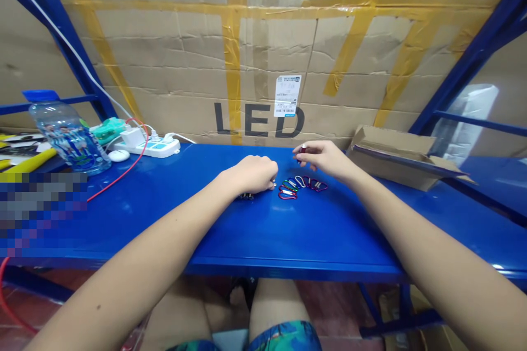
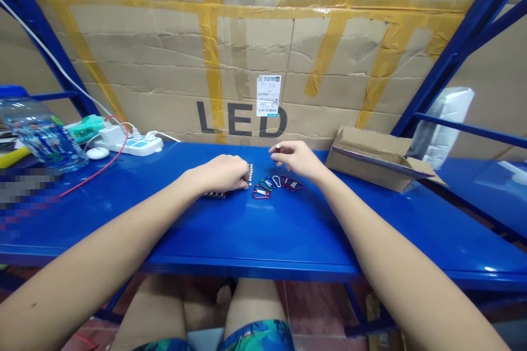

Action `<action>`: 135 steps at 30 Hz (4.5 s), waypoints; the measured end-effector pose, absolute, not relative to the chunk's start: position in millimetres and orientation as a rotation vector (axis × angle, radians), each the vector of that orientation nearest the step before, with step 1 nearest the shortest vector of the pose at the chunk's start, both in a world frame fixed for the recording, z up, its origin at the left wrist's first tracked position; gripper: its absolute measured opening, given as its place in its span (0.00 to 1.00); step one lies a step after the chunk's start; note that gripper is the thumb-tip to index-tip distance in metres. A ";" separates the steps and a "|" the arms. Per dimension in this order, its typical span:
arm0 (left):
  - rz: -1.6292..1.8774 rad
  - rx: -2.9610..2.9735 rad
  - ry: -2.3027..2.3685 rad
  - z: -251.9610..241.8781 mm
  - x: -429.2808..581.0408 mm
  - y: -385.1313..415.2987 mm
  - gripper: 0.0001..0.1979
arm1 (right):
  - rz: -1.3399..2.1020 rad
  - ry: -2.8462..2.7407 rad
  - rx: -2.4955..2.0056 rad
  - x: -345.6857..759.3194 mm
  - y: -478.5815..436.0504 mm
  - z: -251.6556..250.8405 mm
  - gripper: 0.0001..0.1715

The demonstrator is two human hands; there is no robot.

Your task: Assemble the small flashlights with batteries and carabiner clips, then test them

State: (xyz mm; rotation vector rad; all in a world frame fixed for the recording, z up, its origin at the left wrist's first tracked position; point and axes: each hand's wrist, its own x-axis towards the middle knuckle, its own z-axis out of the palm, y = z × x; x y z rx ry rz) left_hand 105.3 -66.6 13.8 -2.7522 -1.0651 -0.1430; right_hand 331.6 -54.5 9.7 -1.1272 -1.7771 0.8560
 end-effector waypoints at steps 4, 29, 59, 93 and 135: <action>-0.116 -2.742 -1.109 14.5 108.4 -68.9 0.02 | 0.656 -1.996 -1.139 325.0 -56.8 6.4 0.11; -1.242 -2.671 -0.978 14.0 112.1 -57.0 0.07 | 0.576 -2.024 -1.141 315.7 -64.4 7.7 0.11; -0.094 -2.848 -0.898 14.9 106.5 -66.9 0.13 | 0.353 -2.062 -1.116 321.4 -54.8 -1.7 0.11; -0.964 -2.650 -0.882 18.9 111.1 -61.8 0.08 | 0.719 -2.093 -1.127 313.7 -66.4 4.8 0.15; -2.050 -2.450 -1.576 15.6 71.7 -5.1 0.08 | 0.220 -2.495 -1.228 228.5 -26.7 -9.5 0.12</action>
